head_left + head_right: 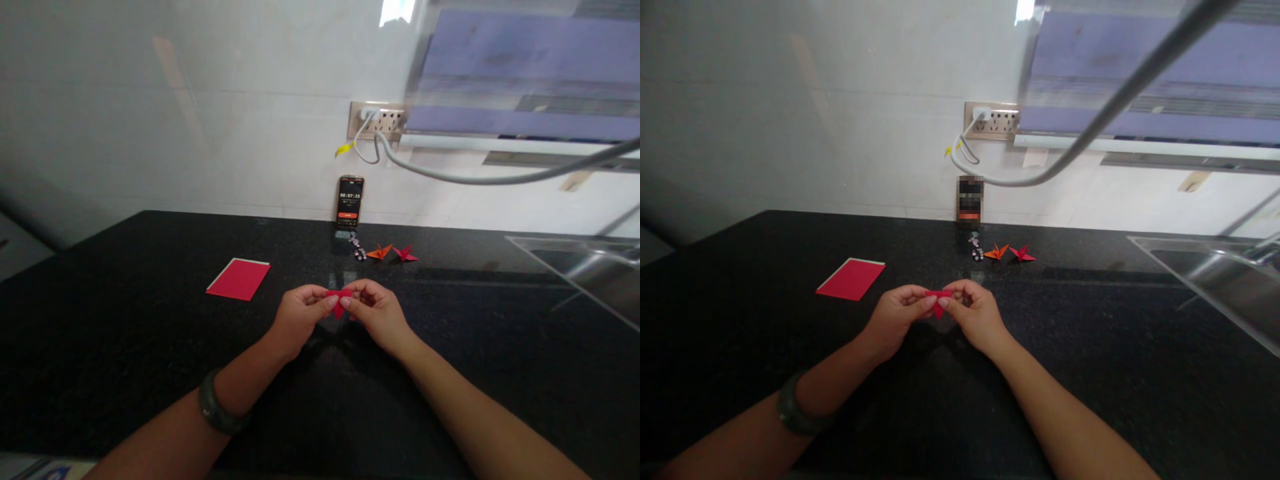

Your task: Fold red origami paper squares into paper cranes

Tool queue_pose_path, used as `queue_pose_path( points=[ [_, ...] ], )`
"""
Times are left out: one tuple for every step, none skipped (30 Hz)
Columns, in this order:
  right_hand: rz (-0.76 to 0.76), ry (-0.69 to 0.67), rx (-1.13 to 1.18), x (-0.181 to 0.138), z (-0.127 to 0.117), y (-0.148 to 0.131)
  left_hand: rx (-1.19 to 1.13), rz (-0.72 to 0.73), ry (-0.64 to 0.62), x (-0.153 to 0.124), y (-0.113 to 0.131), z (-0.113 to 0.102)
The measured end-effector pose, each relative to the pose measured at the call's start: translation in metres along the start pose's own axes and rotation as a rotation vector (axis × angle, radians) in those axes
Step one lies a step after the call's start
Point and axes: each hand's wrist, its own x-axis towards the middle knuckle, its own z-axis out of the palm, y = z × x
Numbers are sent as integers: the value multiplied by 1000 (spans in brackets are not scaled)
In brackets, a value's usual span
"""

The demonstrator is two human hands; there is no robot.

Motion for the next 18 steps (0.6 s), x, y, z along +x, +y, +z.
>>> queue_pose_path(
  points=[
    [29, 12, 21, 0, 0, 0, -11, 15, 5, 0, 0, 0],
    [62, 24, 33, 0, 0, 0, -22, 30, 11, 1, -1, 0],
    [95, 32, 34, 0, 0, 0, -30, 42, 14, 1, -1, -1],
    [123, 32, 27, 0, 0, 0, -34, 53, 14, 1, -2, -1],
    [143, 22, 20, 0, 0, 0, -29, 62, 12, 2, -2, -1],
    [154, 11, 19, 0, 0, 0, -25, 65, 0, 2, -2, -1],
    [158, 0, 28, 0, 0, 0, -18, 66, -7, 2, -2, -1],
    [155, -6, 43, 0, 0, -1, -10, 64, -12, 1, -2, 0],
    [149, -8, 62, 0, 1, -1, -4, 58, -16, 1, -2, 0],
    [143, -6, 77, 0, 1, -1, 1, 52, -13, 0, -1, 0],
    [137, -4, 86, 0, 1, -2, 2, 43, -8, 0, -1, 1],
    [131, -2, 91, 0, 1, -2, -2, 34, -2, -1, 0, 1],
    [125, 0, 94, 0, 1, -2, -11, 26, 4, -1, 0, 1],
    [120, 3, 94, 0, 1, -2, -22, 17, 7, -2, 1, 1],
    [118, 6, 91, 0, 1, -2, -33, 12, 8, -2, 0, 1],
    [117, 11, 88, 0, 1, -2, -42, 10, 6, -2, 0, 1],
    [117, 13, 87, 0, 1, -2, -48, 10, 1, -2, -1, 1],
    [118, 11, 85, 0, 1, -2, -50, 11, -4, -1, -1, 1]
  ],
)
